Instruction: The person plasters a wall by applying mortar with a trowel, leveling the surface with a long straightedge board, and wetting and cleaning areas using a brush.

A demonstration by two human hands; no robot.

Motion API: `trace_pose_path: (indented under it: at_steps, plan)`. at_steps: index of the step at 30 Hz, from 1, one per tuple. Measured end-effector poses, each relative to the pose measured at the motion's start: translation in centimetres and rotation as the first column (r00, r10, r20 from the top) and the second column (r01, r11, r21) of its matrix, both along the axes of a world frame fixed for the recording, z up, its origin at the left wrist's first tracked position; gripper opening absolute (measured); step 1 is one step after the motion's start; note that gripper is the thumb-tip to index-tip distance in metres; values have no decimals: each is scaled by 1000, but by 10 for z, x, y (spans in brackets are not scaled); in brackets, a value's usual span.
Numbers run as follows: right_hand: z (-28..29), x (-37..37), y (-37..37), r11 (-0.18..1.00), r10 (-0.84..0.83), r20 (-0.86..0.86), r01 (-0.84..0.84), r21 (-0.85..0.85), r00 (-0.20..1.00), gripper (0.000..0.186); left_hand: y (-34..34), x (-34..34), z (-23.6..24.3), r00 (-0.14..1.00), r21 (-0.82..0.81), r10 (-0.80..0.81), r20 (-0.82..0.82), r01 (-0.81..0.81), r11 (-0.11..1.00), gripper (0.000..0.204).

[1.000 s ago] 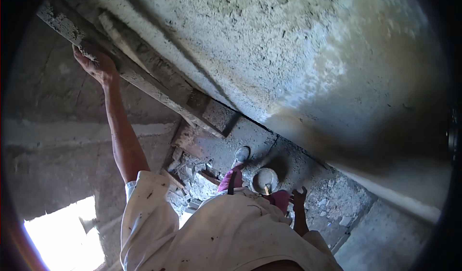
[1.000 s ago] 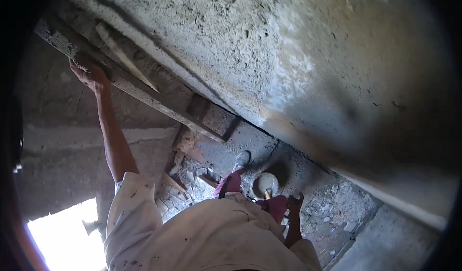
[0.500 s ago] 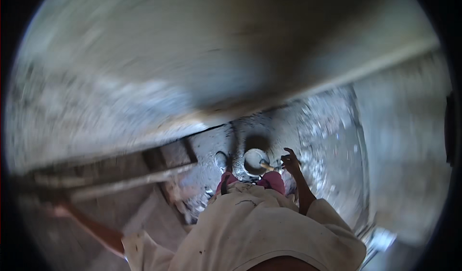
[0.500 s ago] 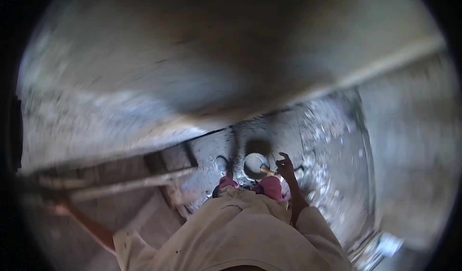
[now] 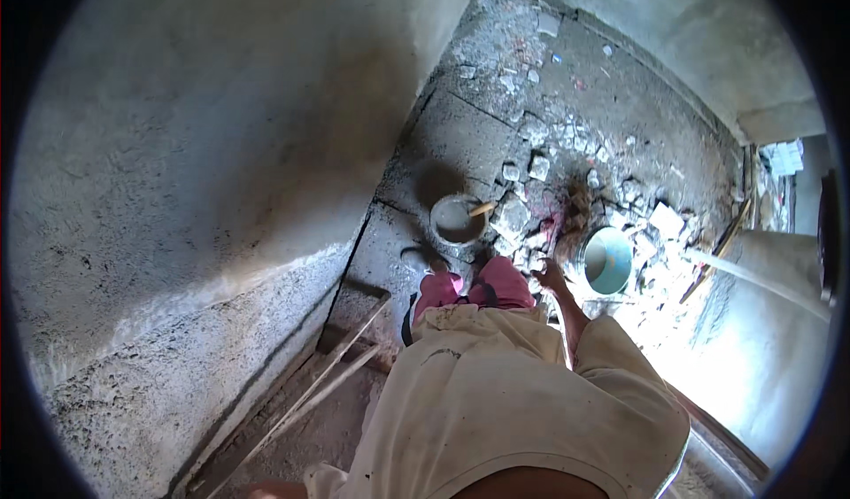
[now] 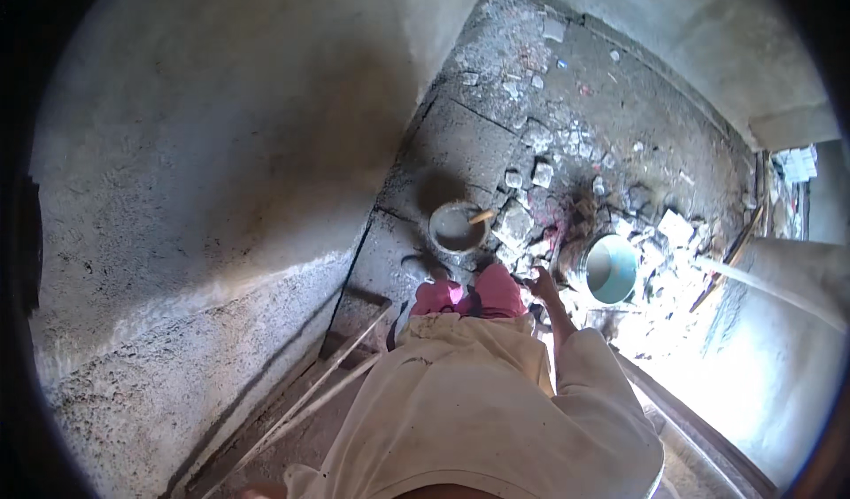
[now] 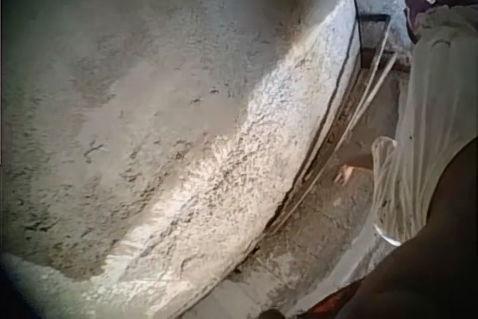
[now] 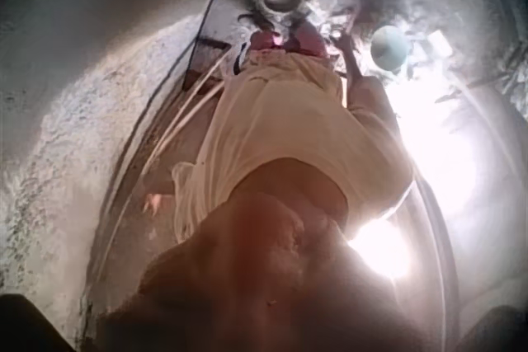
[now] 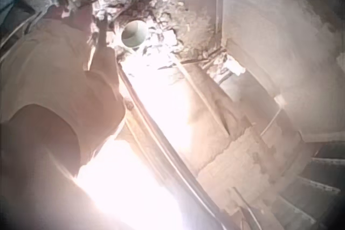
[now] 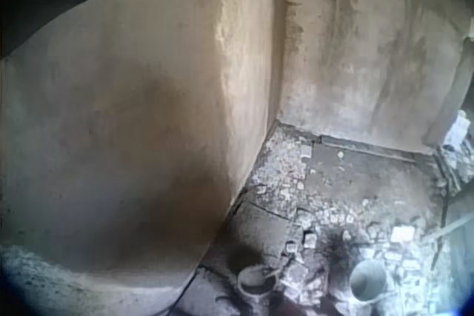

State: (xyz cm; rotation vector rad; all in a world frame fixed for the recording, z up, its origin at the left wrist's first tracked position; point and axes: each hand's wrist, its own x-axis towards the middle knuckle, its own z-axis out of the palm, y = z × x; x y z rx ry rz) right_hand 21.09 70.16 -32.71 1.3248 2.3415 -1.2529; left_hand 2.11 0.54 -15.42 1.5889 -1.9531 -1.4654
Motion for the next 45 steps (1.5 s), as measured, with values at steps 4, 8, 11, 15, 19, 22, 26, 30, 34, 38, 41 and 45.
trace_pose_path:
  at_steps: [4,8,11,15,19,22,26,30,34,38,41,45]
  plan:
    - [-1,4,-20,986,106,21,-107,126,994,60,13,37,-12,993,287,-21,120,-14,958,61]
    - [21,-45,-35,992,88,-48,-92,-88,995,52,18,0,-43,998,737,-20,-56,55,674,59]
    - [25,-74,-43,993,53,-52,-58,-105,997,45,206,-86,-54,689,486,-719,93,599,637,61]
    - [-20,-124,-44,961,120,-162,-74,265,979,40,314,-182,-163,245,497,-949,199,809,313,70]
    - [-143,-133,-15,908,122,197,-190,374,973,45,388,-173,-351,233,617,-901,367,663,423,82]
    - [-242,-168,9,837,148,312,-287,466,938,59,411,-154,-461,284,772,-901,329,469,430,80]
    - [-346,-203,54,740,229,338,-389,549,913,64,470,-129,-552,414,729,-828,377,419,541,74]
    - [-409,-221,60,793,295,494,-498,352,818,47,502,-139,-613,404,790,-886,225,456,409,65]
    - [-426,-210,39,607,460,692,-766,213,556,29,488,-140,-629,336,804,-929,157,503,318,55]
    - [-427,-137,3,772,502,441,-616,160,744,29,511,-126,-630,244,821,-952,184,495,286,49]
    - [-383,-155,-35,802,506,322,-574,166,800,43,503,-148,-629,150,774,-953,262,557,301,49]
    - [-302,-175,-30,842,408,200,-452,294,891,54,491,-183,-628,129,559,-979,158,805,196,45]
